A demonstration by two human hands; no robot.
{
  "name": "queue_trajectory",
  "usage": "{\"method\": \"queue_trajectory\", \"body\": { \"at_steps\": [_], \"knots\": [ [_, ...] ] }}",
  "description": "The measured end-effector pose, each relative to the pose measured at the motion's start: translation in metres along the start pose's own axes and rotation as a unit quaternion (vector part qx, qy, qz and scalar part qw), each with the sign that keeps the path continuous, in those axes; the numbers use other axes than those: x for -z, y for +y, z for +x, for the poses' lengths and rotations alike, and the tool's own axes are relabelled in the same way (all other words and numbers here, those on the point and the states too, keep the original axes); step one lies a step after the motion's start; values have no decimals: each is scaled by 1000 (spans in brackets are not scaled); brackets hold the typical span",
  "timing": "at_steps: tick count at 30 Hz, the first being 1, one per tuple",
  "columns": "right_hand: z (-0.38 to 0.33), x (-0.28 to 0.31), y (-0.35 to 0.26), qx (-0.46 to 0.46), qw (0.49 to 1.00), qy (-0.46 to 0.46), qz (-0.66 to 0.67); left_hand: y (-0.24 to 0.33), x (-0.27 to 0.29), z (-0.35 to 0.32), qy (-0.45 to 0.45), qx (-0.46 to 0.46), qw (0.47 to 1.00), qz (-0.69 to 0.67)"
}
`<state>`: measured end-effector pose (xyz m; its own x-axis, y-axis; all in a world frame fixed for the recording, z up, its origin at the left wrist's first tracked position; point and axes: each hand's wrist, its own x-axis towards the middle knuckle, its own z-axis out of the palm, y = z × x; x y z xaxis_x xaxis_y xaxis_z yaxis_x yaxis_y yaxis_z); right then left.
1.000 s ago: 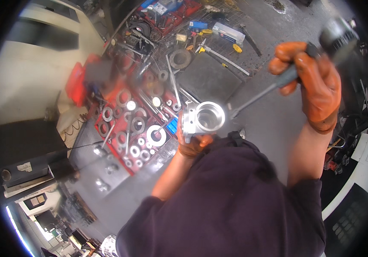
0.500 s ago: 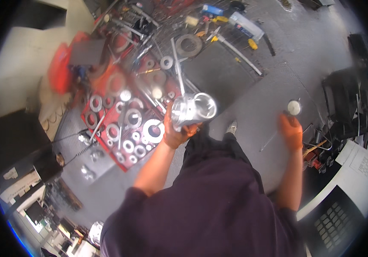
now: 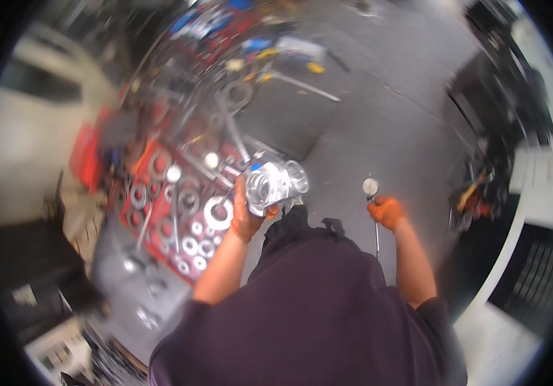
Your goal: The person uses a dial bore gauge to measure the internal diameter of several cylindrical metal parts. They insert the gauge into each part, rotate it to take readings, and then place the parts on a nearby surface. The person also interacts with a CNC machine control panel.
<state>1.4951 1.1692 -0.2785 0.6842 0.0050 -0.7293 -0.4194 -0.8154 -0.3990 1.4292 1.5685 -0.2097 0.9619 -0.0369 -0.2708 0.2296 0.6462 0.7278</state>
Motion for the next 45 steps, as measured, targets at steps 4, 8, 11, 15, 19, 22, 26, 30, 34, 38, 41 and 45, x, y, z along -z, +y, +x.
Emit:
{"method": "queue_trajectory", "body": {
  "at_steps": [4,8,11,15,19,22,26,30,34,38,41,45],
  "knots": [
    [-108,-67,136,-149,974,29,171,-30,-25,6,-54,-127,935,326],
    [-228,-235,362,-143,942,91,288,-62,-121,-7,-194,-128,881,412],
    [-339,-405,468,-274,864,148,395,-124,-203,-51,-313,-215,829,410],
    [-462,-683,505,-361,762,204,498,-208,-309,-156,-429,-113,831,335],
    [-528,-898,412,-373,716,272,525,-315,-380,-236,-575,-92,749,316],
    [-509,-908,333,-437,610,287,596,-395,-421,-319,-663,73,710,225],
    [-454,-754,287,-515,256,204,792,-557,-435,-346,-701,152,647,259],
    [-455,-710,291,-518,175,211,810,-645,-438,-393,-690,244,525,434],
    [-446,-775,333,-419,434,226,765,-718,-419,-443,-768,-34,416,486],
    [-471,-823,412,-435,555,205,679,-765,-443,-547,-718,17,403,568],
    [-518,-784,441,-489,394,155,763,-805,-466,-637,-773,20,321,546],
    [-569,-813,507,-518,395,209,729,-893,-476,-753,-818,-57,198,537]
  ]
}}
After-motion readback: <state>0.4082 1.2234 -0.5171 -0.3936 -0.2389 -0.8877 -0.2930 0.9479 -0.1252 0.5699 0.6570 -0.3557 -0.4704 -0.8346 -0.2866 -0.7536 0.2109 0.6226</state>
